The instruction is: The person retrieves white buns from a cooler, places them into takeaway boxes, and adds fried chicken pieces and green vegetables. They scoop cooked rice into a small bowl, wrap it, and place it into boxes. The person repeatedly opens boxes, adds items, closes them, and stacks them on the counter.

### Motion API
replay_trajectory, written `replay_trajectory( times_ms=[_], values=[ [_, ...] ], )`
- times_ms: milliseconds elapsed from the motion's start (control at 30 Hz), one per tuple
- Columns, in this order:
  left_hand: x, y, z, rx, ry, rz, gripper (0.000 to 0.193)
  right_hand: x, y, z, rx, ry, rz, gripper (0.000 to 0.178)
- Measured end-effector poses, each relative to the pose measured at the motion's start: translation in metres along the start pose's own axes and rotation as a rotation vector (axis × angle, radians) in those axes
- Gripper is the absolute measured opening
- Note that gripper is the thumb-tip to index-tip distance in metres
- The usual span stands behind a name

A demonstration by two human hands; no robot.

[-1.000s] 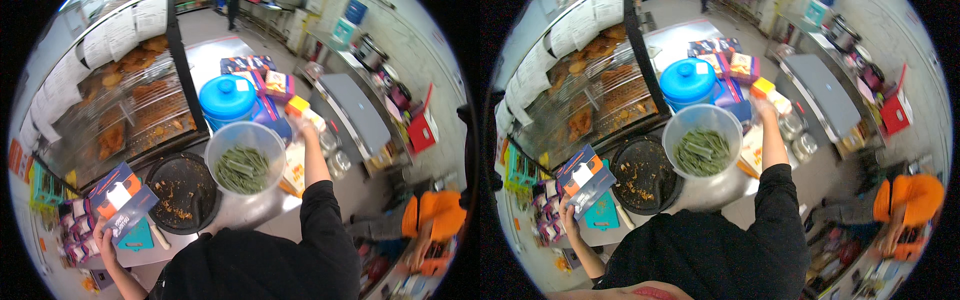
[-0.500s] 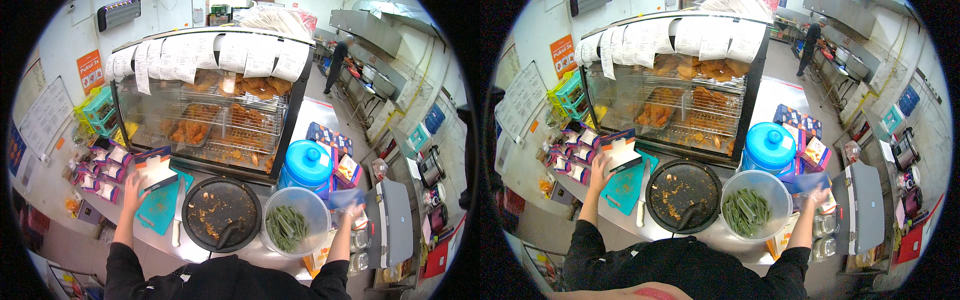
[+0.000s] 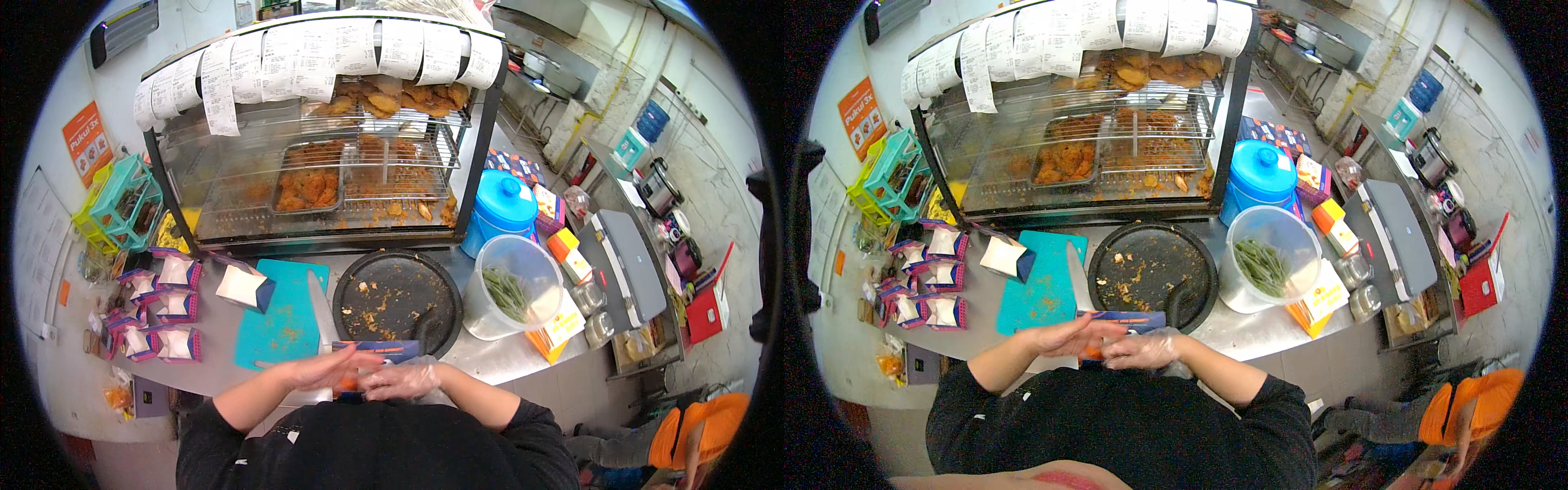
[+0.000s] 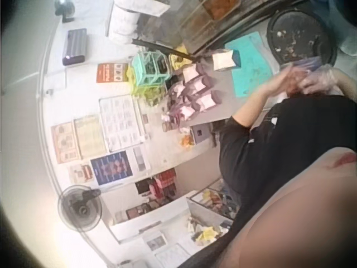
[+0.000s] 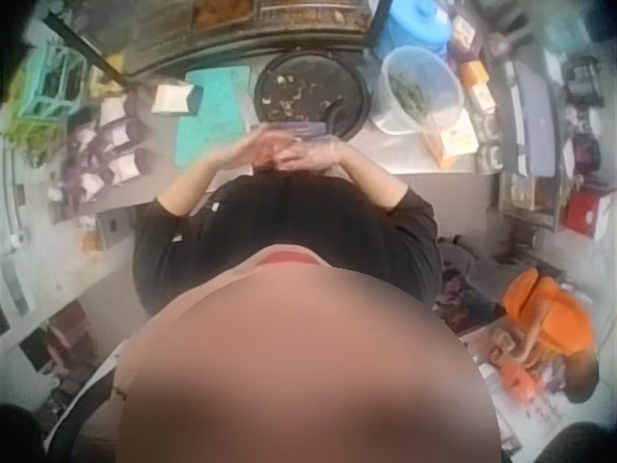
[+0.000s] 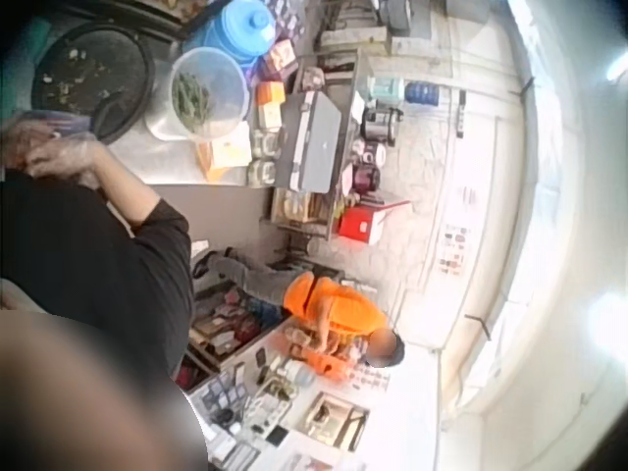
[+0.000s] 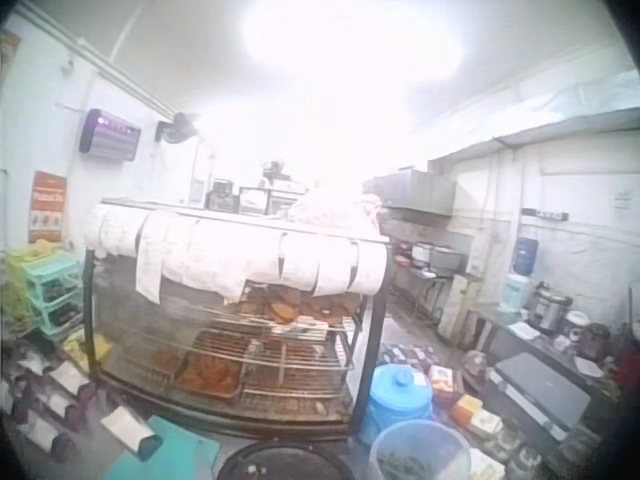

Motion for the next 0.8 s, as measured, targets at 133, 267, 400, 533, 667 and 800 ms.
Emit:
replay_trajectory(
  times_ms=[133,267,400,533,667,800],
  values=[
    [-0.076,0.068,0.072,0.151,-0.037,-0.004,0.089,0.045,0.001,-0.01,0.045,-0.138,-0.515,0.081],
    [-0.15,0.13,0.136,0.553,-0.189,0.032,0.077,0.046,-0.018,-0.031,0.193,-0.169,-1.05,0.094],
    [-0.16,0.158,0.214,1.014,-0.592,-0.261,0.063,-0.005,-0.014,-0.091,0.488,-0.037,-0.162,0.06],
    [-0.06,0.17,0.316,1.077,-0.916,-0.896,0.07,-0.091,-0.034,-0.132,0.819,1.01,0.206,0.026],
    [-0.006,0.159,0.364,1.473,-0.929,-1.209,0.07,-0.061,-0.027,-0.184,0.596,0.608,0.687,0.053],
    [0.022,0.141,0.332,1.594,-0.892,-1.513,0.065,-0.05,0.038,-0.039,0.878,0.666,0.488,0.054]
  ],
)
Point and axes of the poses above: each hand's wrist, its own z-axis away from the middle knuckle, its own y-axis out of the back of the hand, x = y × z, the point moved 8 cm from there along -z, towards the middle knuckle, and after that the axes turned 11 degrees about -y, right-handed, at the moved point
